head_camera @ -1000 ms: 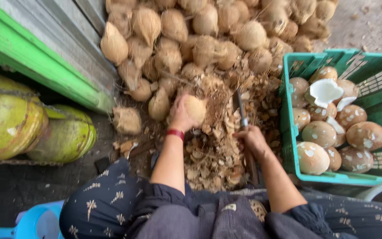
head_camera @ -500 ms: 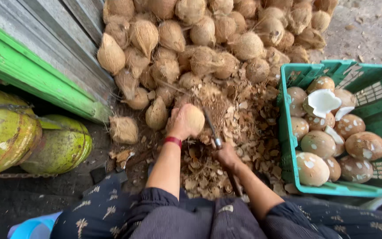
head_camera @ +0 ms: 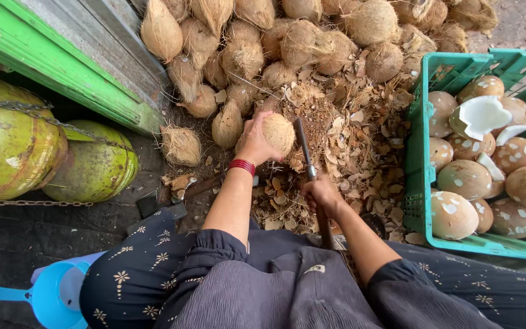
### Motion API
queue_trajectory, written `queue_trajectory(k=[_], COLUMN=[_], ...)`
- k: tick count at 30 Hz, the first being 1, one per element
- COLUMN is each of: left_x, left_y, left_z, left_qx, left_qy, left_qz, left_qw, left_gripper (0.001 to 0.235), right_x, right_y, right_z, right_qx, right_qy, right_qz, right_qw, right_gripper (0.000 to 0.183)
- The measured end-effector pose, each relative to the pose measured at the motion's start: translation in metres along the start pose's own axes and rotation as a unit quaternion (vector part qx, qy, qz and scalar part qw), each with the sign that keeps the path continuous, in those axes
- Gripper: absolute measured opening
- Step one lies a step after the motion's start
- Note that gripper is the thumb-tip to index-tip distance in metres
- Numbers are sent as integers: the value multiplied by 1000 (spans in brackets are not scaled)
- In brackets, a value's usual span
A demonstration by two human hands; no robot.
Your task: The person uses a curved knife to peel the fibrous husk off a coconut while seated on the ground. The peeled coconut is then placed into a green crate alongside other processed coconuts.
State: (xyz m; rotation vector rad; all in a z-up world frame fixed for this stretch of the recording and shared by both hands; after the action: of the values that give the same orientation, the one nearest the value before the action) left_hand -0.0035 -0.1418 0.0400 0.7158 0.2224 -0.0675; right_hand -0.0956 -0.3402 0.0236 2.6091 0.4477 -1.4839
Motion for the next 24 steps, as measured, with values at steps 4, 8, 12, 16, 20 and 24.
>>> queue_trajectory(k=[4,8,12,16,20,24], left_x=[-13,-7,-16,-5,-5,-11], left_y=[-2,-11,-20,-23,-22,-19], left_z=[25,40,39,37,33,9], left_qx=[105,171,59,295,49,-34], left_qy=[-97,6,-34,-76,-34,-10], left_qz=[-15,-32,33,-102,10,131], left_qw=[990,985,997,947,998,991], left_gripper=[126,133,117,121,139,122], right_x=[25,20,3,-29,-87,-146], right_y=[24,53,55,49,39,41], right_z=[16,-1,12,-24,-73,-102], right_qx=[-40,-120,-67,-99,-100,-46], right_qy=[-14,20,2,46,195,514], right_qz=[16,92,82,108,108,42], right_qw=[999,988,994,988,970,856], right_gripper=[9,15,20,15,14,17])
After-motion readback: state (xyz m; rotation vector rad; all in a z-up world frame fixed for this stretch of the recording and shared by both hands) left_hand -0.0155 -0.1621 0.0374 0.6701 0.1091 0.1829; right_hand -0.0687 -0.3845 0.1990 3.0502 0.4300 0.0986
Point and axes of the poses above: each hand's wrist, its own x-axis towards the middle knuckle, its own y-axis out of the back of the hand, z = x × y, the point moved 7 cm from there along x, towards the middle knuckle, and after that the axes turned 11 degrees about -y, right-handed, at the moved point
